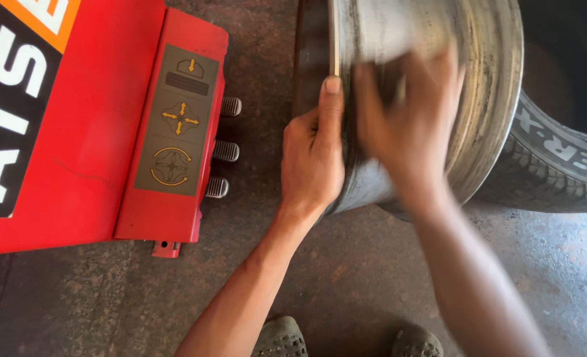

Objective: The person scrubs the inner and outer surfaces of a vehicle wheel rim using a small abrasive pad. They rotate the rim to access different sections and continue scrubbing the outer face after repositioning the rim upright.

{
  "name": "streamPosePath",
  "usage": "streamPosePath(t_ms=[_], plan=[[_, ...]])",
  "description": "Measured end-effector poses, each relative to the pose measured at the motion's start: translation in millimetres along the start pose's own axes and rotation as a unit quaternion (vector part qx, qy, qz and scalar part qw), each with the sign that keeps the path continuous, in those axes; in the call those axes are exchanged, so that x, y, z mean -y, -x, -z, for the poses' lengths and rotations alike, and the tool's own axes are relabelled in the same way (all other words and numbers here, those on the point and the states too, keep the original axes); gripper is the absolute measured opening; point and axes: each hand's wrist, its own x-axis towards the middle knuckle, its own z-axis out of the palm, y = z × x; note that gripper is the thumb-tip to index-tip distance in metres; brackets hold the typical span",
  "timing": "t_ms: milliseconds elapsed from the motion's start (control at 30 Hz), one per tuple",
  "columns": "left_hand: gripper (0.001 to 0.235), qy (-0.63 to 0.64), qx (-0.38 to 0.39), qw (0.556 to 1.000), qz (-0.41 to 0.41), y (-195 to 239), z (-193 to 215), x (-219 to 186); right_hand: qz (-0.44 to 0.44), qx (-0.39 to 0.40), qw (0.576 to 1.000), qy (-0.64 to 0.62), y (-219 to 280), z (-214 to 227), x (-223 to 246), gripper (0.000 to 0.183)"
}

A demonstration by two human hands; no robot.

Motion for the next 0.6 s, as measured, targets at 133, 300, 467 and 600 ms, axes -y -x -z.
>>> streamPosePath(t_ms=[133, 300, 467, 600], plan=[[0.079, -0.057, -0.018, 0.998, -0.029, -3, 4, -5, 0.093, -0.056, 0.994, -0.021, -62, -24, -13, 0.015], [0.071, 0.017, 0.003, 1.0, -0.023, 0, 1, -9, -0.053, 0.028, 0.997, -0.039, 12, 3, 15, 0.027], [0.074, -0.055, -0.014, 0.998, -0.016, 4, 3, -8, -0.017, -0.001, 0.999, -0.032, -65, -23, -11, 0.024], [0.071, -0.039, -0.021, 0.997, -0.063, -1, 2, -17, 0.055, -0.055, 0.996, 0.054, -19, 1, 18, 0.027]])
